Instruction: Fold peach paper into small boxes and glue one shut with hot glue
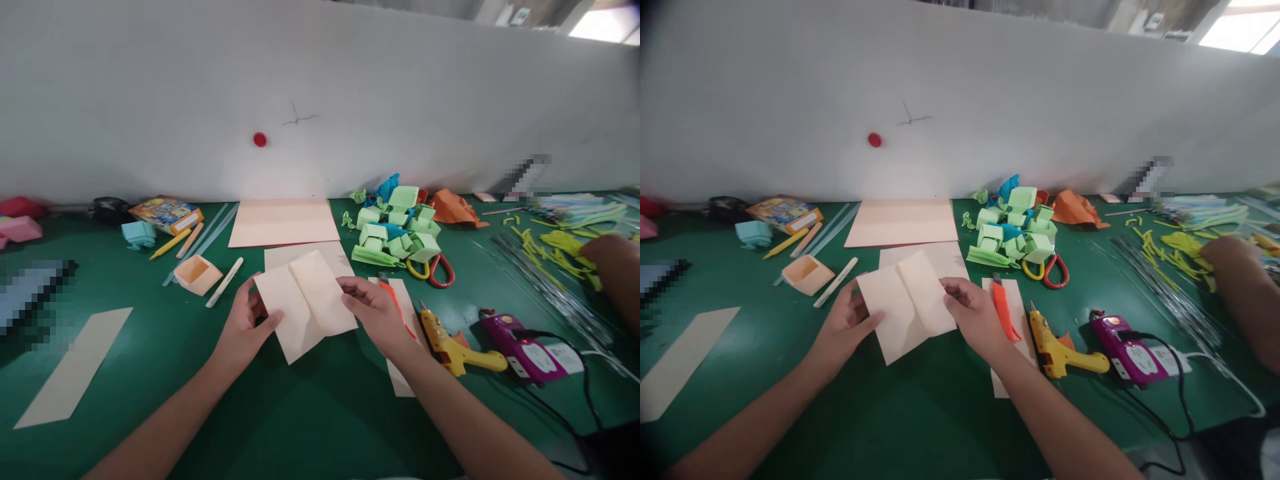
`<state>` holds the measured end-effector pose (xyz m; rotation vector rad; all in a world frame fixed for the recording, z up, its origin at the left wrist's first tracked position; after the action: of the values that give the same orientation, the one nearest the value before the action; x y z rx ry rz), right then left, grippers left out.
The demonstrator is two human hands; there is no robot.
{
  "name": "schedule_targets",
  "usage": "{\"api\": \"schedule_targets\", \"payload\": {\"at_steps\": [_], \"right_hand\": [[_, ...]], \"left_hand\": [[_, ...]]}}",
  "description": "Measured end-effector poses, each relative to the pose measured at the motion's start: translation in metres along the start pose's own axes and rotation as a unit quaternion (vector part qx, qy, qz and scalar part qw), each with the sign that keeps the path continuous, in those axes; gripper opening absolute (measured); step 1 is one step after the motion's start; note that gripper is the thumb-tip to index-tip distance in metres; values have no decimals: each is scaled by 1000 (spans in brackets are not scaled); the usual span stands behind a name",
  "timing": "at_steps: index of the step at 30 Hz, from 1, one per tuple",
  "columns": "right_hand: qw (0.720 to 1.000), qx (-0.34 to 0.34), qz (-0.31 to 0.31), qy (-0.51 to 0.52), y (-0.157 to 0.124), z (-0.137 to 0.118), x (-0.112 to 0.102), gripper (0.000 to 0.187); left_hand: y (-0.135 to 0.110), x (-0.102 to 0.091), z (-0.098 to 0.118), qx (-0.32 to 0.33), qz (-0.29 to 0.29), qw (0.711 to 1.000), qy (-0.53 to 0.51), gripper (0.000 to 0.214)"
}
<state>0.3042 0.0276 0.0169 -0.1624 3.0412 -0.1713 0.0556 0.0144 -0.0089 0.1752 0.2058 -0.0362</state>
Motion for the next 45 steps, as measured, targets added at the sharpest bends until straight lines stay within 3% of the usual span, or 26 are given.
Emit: {"api": "schedule_targets", "payload": {"at_steps": [2, 5, 8, 11, 18, 20, 23, 26, 31, 34, 38, 45], "right_hand": [[1000, 25, -17, 8, 1, 3, 2, 38], [999, 24, -5, -39, 1, 2, 2, 41], [992, 19, 22, -123, -2, -2, 0, 40], [983, 18, 19, -184, -3, -5, -2, 25], [981, -2, 36, -191, 2, -1, -7, 13], [977, -28, 25, -211, 1, -1, -8, 14], [954, -135, 5, -267, -2, -5, -6, 26], [927, -213, -20, -307, -6, -7, -3, 34], [922, -220, -11, -319, -6, -4, -1, 40], [918, -233, 13, -321, -5, -3, -1, 35], [912, -242, 18, -330, -4, -2, 0, 33], [893, -246, -32, -374, -1, 4, 0, 42]], "left_hand": [[1, 3, 3, -39, -1, 997, -65, 81], [0, 6, 14, -65, -42, 995, -57, 59], [-2, 7, 21, -53, -78, 996, -6, 48], [-2, 2, 20, -27, -72, 992, 95, 39], [5, -14, 15, 13, -34, 969, 243, 27], [8, -17, 15, 43, -42, 966, 253, 24], [11, -21, 14, 109, -68, 958, 256, 28], [8, -24, 21, 189, -69, 939, 277, 39], [-12, -18, 52, 320, -35, 901, 290, 39], [-20, -7, 60, 343, -76, 860, 371, 45], [-19, 2, 50, 340, -129, 807, 465, 45], [-15, 8, 28, 349, -221, 763, 497, 40]]}}
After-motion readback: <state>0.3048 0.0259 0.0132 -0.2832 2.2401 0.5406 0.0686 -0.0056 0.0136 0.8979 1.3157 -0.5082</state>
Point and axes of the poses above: each hand's wrist, its own y-axis towards the middle knuckle, its own x-axis out of the palm, z = x × y, the point moved 3 cm from there along y, towards the middle knuckle, and after that the axes turned 8 degrees about x, right-handed, at the moved point
